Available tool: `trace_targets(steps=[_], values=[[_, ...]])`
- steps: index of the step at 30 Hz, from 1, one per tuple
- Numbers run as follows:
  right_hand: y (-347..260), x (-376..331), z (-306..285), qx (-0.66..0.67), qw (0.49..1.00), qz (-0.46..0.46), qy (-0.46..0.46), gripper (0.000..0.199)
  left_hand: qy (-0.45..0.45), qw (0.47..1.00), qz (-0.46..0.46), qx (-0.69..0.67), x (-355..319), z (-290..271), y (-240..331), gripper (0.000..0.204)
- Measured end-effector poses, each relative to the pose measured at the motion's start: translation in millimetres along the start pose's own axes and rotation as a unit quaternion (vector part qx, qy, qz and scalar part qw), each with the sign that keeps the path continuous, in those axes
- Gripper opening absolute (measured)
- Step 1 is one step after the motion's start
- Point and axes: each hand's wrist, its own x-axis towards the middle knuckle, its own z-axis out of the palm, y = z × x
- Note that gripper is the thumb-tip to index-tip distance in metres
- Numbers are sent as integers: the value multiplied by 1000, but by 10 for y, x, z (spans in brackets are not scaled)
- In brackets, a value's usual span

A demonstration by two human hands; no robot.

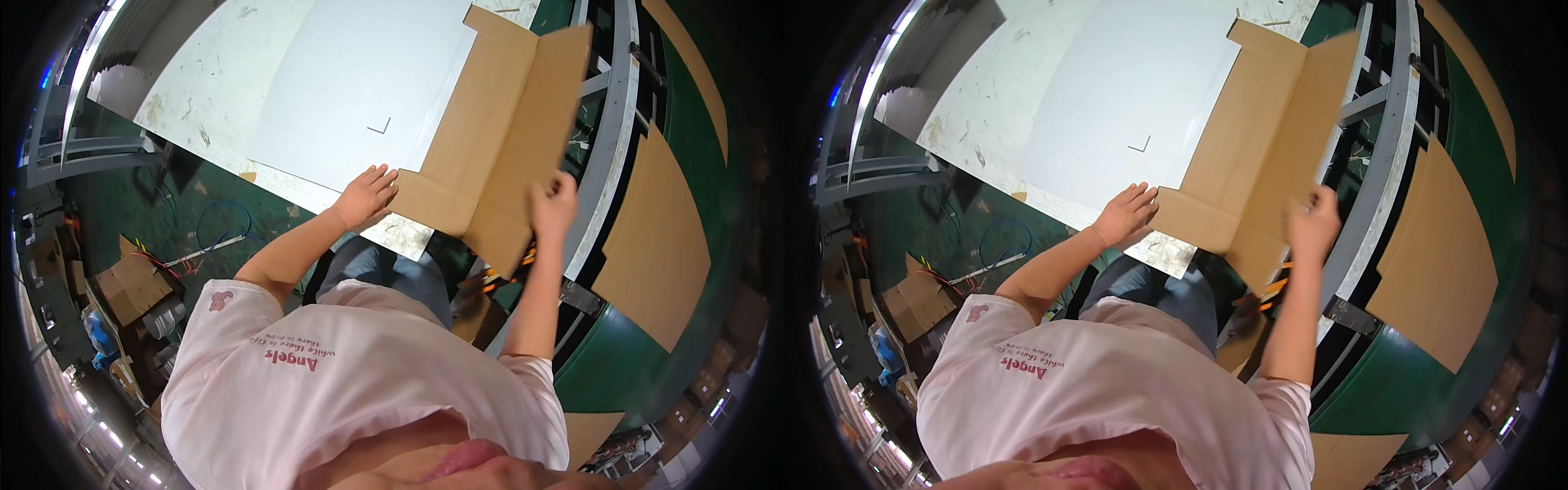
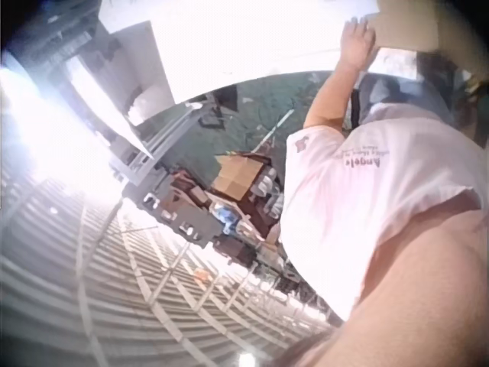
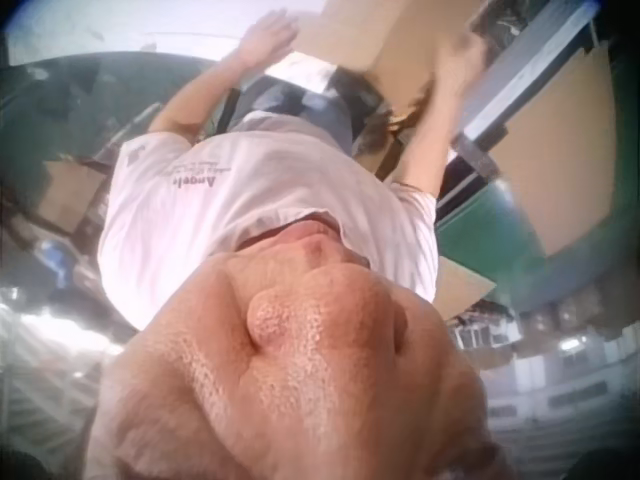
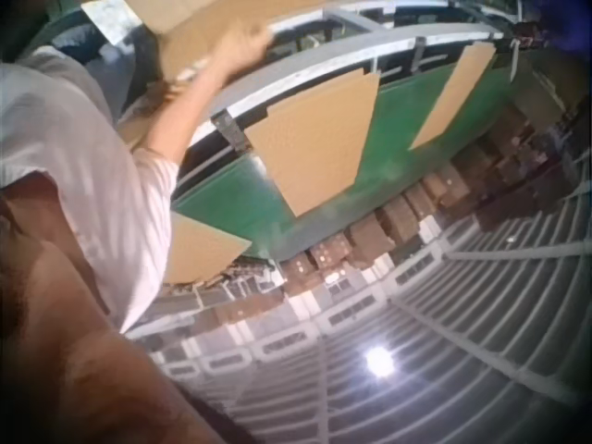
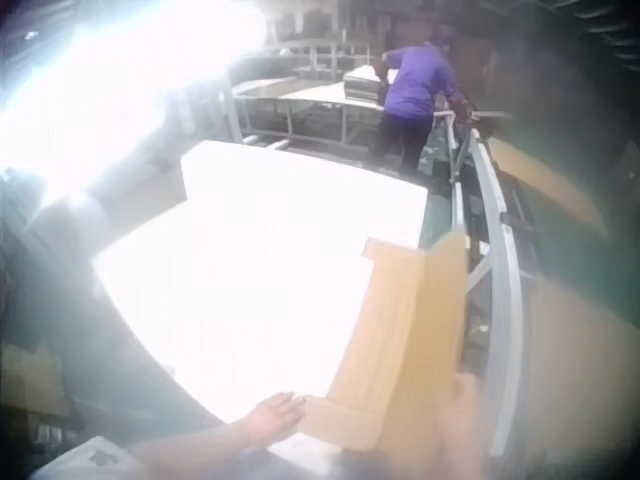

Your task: The person repeatedly places white rectangular panels onto a workbench, aligns them, and inserts small cardboard spacers between them. The person then lifts the assembled panels and sets them aside, repeating the process with new panels throughout the clip.

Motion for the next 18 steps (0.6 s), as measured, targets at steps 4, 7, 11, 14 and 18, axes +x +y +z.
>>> trace_targets(steps=[4,7,11,14,18], values=[[-880,-117,991,-136,975,-129,-121,35,10,998,-38,-42,-3,105,-26,76],[-907,-33,1785,-274,938,-131,-165,38,23,992,-62,-109,48,-18,27,76],[-831,-106,2208,-381,895,-174,-151,31,46,993,-39,-101,24,59,-31,77],[-825,-152,2280,-322,920,-157,-159,24,43,996,-19,-78,13,92,-70,72],[-633,-131,2182,-259,941,-188,-113,21,38,999,7,-34,22,83,-109,64]])
